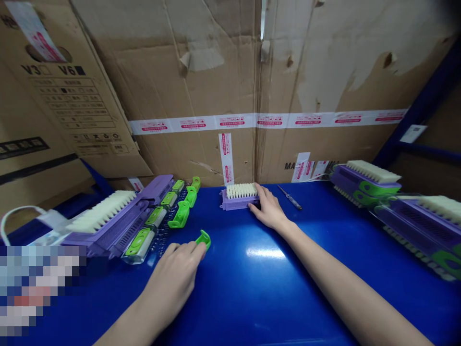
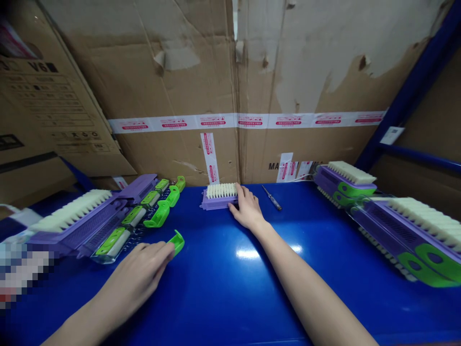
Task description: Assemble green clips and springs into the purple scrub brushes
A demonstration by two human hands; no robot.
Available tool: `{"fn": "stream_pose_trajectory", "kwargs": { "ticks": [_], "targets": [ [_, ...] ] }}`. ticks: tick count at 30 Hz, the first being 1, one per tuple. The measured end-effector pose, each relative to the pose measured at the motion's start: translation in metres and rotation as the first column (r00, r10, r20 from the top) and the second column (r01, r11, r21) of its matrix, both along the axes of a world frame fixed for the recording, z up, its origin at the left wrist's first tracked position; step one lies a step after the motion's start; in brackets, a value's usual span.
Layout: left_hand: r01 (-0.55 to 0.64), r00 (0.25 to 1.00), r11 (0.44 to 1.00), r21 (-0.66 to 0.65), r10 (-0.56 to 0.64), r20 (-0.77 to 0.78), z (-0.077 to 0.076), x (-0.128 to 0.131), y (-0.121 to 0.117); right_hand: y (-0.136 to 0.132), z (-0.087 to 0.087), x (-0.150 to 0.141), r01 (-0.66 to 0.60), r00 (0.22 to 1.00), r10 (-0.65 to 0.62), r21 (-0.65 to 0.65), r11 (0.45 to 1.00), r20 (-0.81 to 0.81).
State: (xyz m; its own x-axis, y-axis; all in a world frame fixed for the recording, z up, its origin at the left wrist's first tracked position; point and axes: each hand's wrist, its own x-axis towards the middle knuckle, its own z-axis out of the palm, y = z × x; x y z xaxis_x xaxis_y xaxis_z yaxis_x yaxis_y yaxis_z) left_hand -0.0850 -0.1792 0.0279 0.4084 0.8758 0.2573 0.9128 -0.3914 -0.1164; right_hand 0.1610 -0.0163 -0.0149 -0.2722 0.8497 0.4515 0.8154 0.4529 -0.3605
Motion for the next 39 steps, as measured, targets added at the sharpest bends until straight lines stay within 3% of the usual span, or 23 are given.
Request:
{"fn": "stream_pose_trajectory", "kwargs": {
  "ticks": [5, 8, 11, 15, 18, 21, 24, 26, 30, 35, 39],
  "targets": [
    [0.098, 0.986, 0.994, 0.057, -0.104, 0.131, 0.010, 0.029, 0.022, -0.005, 0.006, -0.002, 0.031, 0.998, -0.025, 0.128, 0.991, -0.051],
    [0.071, 0.961, 0.984, 0.163, -0.111, 0.255, 0.019, 0.044, 0.050, -0.010, 0.012, -0.004, -0.004, 0.988, 0.045, 0.270, 0.963, -0.148],
    [0.057, 0.874, 0.972, 0.230, -0.160, 0.459, 0.023, 0.061, 0.082, -0.016, 0.015, -0.009, -0.084, 0.949, 0.178, 0.334, 0.939, -0.261],
    [0.240, 0.728, 0.950, 0.200, -0.312, 0.610, 0.021, 0.083, 0.120, -0.021, 0.016, -0.020, -0.074, 0.811, 0.221, 0.280, 0.957, -0.542],
    [0.243, 0.747, 0.926, 0.289, -0.369, 0.553, 0.016, 0.092, 0.140, -0.017, 0.019, -0.018, 0.060, 0.675, 0.104, 0.195, 0.979, -0.731],
    [0.219, 0.872, 0.899, 0.378, -0.354, 0.339, 0.008, 0.089, 0.153, -0.008, 0.020, -0.006, 0.196, 0.638, -0.041, 0.110, 0.974, -0.769],
    [0.128, 0.933, 0.919, 0.373, -0.239, 0.268, -0.002, 0.078, 0.163, 0.003, 0.015, 0.007, 0.269, 0.656, -0.209, -0.034, 0.963, -0.725],
    [0.065, 0.955, 0.950, 0.304, -0.148, 0.257, -0.010, 0.071, 0.167, 0.009, 0.010, 0.012, 0.271, 0.697, -0.274, -0.111, 0.956, -0.663],
    [-0.028, 0.954, 0.975, 0.221, -0.040, 0.296, -0.020, 0.061, 0.167, 0.015, -0.002, 0.012, 0.198, 0.788, -0.239, -0.135, 0.971, -0.567],
    [0.054, 0.937, 0.949, 0.310, -0.155, 0.312, -0.027, 0.053, 0.164, 0.014, -0.004, 0.009, 0.190, 0.807, -0.268, -0.199, 0.961, -0.526],
    [0.188, 0.922, 0.880, 0.436, -0.311, 0.231, -0.030, 0.046, 0.163, 0.016, -0.006, 0.011, 0.164, 0.772, -0.254, -0.203, 0.965, -0.582]
  ]
}}
